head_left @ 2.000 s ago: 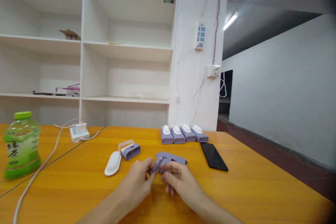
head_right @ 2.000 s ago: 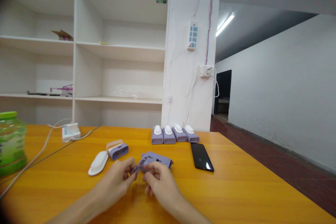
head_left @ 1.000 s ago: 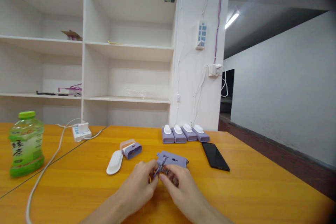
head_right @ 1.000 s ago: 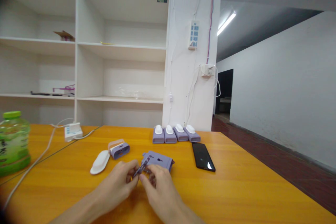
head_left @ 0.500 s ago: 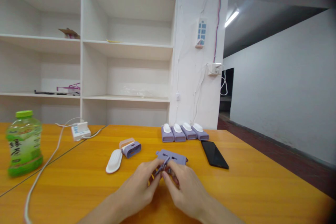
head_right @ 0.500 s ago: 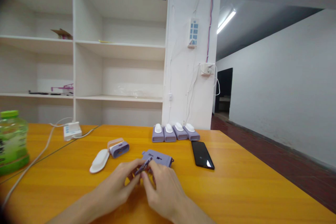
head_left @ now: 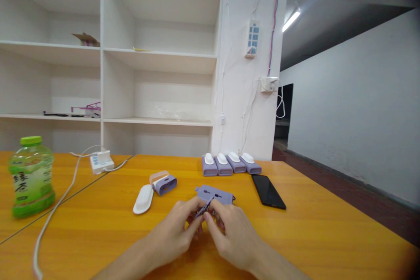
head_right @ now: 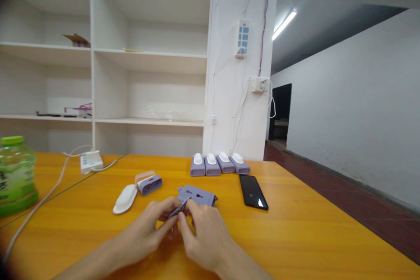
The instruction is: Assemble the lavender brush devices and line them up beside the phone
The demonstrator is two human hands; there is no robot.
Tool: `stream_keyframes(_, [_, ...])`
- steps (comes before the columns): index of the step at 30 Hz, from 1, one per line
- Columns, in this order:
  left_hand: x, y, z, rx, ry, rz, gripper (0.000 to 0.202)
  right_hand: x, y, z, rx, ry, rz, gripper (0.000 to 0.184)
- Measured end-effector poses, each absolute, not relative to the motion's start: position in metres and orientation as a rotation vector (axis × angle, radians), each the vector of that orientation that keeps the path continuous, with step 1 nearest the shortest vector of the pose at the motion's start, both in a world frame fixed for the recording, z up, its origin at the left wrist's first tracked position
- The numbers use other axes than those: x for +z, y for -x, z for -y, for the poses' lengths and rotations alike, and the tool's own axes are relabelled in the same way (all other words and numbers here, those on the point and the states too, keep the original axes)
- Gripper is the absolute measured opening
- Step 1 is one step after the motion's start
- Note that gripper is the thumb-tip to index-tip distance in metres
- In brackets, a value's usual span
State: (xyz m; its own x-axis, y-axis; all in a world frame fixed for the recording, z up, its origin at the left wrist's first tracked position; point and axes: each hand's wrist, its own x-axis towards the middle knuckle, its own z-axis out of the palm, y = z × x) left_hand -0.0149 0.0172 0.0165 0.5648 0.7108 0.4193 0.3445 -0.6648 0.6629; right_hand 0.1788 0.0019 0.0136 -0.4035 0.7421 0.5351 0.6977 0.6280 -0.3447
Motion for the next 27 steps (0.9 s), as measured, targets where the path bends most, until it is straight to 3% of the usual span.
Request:
stream_keyframes(16, [0.02,0.019,-0.015,0.934,-2.414,-0.908,0.013,0.014,-0.179,-0.002,0.035,1.129,2.216,0.016])
stream_keyframes(27, [0.009,0.012,-0.023,1.076,-2.401,-1.071,0.009,0.013,-0.173,0.004,0.191,1.07,2.207,0.019])
